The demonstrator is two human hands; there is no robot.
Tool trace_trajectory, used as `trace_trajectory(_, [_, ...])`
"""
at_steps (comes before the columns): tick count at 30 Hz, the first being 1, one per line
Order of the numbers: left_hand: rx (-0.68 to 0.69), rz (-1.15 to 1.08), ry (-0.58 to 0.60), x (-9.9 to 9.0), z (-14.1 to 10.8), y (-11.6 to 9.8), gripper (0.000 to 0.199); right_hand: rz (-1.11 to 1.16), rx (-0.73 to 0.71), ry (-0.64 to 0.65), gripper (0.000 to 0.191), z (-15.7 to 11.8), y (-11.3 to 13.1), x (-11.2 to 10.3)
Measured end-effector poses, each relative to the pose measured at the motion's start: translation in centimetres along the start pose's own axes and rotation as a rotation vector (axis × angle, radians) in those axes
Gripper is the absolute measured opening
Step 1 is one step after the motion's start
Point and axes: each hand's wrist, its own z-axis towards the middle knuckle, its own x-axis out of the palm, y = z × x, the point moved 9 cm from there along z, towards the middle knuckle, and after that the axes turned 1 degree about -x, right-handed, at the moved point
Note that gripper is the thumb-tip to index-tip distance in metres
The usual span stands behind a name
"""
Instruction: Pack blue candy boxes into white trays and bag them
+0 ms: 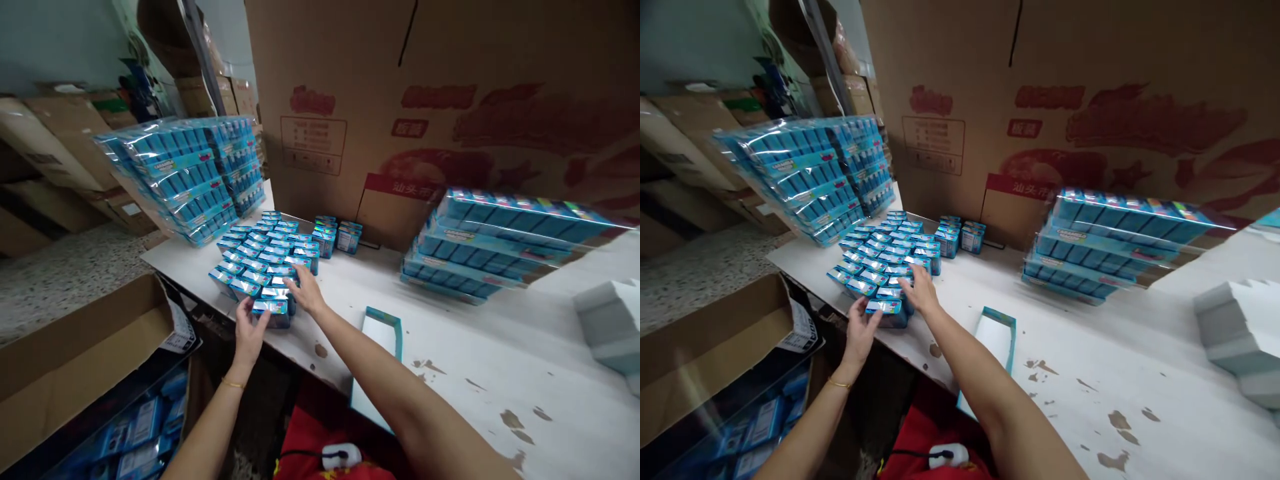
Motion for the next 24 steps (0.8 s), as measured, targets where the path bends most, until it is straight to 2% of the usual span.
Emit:
trace_trajectory(4, [-0.031, -0.047, 0.16, 1.5, -0.4, 0.9, 0.067, -0.311, -0.025, 0.114, 0.036, 2.2, 1.5, 0.7])
trace_trajectory(8, [-0.05, -0.041, 0.219, 2.1, -0.9, 1.3, 0.075, -0.429, -0.044, 0.213, 0.031, 2.8, 1.9, 0.3])
trace_trajectory(14, [-0.017, -0.013, 0.319, 2.8, -0.4, 1.1, 0.084, -0.208, -0.038, 0.361, 0.044, 3.6, 0.2, 1.5])
trace_trajectory(16, [-0.005, -0.02, 0.355, 3.0, -0.2, 1.0, 0.085, -0.168, -0.069, 0.378, 0.045, 3.8, -0.1, 1.7])
trace_trajectory(19, [0.021, 0.037, 0.346, 3.0, -0.3, 0.8, 0.088, -0.149, -0.114, 0.438, 0.041, 3.4, -0.3, 1.3])
trace_trajectory(22, [0.073, 0.139, 0.35, 3.3, -1.2, 0.4, 0.105, -0.044, -0.054, 0.533, 0.042, 2.3, -1.2, 0.2])
trace_trajectory(24, [0.104, 0.145, 0.42, 4.1, -1.9, 0.0, 0.117, 0.077, 0.025, 0.595, 0.046, 1.1, -2.0, -0.4])
